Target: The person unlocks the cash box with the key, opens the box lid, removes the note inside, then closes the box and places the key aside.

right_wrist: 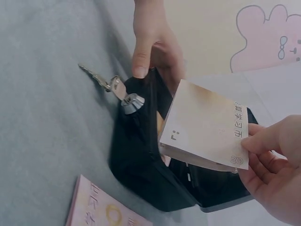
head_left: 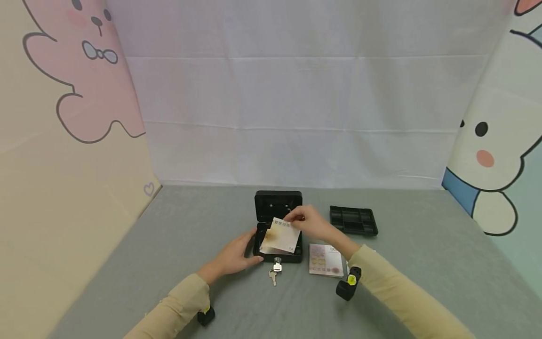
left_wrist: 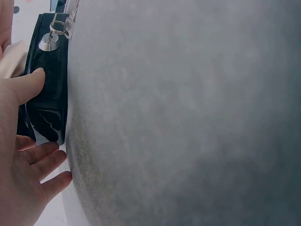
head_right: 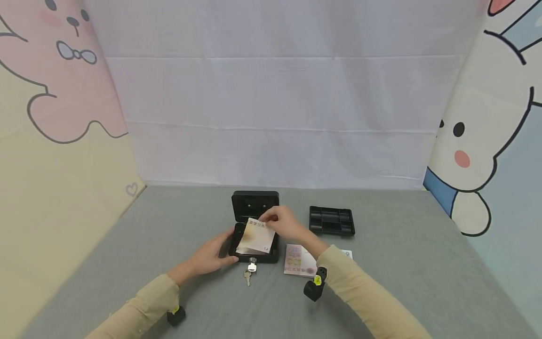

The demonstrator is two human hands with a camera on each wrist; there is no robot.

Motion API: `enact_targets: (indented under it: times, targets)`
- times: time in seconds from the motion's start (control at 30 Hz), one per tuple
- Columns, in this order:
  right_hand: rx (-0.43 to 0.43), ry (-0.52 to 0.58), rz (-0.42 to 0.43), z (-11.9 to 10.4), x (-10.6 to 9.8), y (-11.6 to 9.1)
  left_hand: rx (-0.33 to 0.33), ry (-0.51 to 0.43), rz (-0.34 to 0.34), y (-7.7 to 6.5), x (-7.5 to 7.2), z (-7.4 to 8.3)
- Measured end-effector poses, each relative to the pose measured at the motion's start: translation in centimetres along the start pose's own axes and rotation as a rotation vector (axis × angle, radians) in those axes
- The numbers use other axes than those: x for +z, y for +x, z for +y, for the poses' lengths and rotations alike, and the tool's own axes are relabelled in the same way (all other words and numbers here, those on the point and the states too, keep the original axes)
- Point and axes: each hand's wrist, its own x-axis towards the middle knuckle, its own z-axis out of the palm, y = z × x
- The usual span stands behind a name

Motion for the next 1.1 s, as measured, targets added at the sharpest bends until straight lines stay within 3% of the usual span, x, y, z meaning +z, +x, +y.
enact_targets:
  times: [0.17,0.5,0.97,1.1]
  targets:
    - [0.045,-0.010,0.002,-0.6,-1.7,-0.9,-0.003,0.011,-0.006,0.0,0.0,0.0]
    - [0.029,-0.051,0.031,-0.7,-5.0,-3.5,0.006,0.016,0.001,0.0,0.1,-0.3]
    - [0.006,-0.057,0.077,0.5,-9.0,-8.9,0.005,0.004,0.002,0.0,0.2,-0.4]
    - [0.039,-0.081,0.089,0.8,-9.9,-10.5,-0.001,0.002,0.004,-0.1,0.1,-0.3]
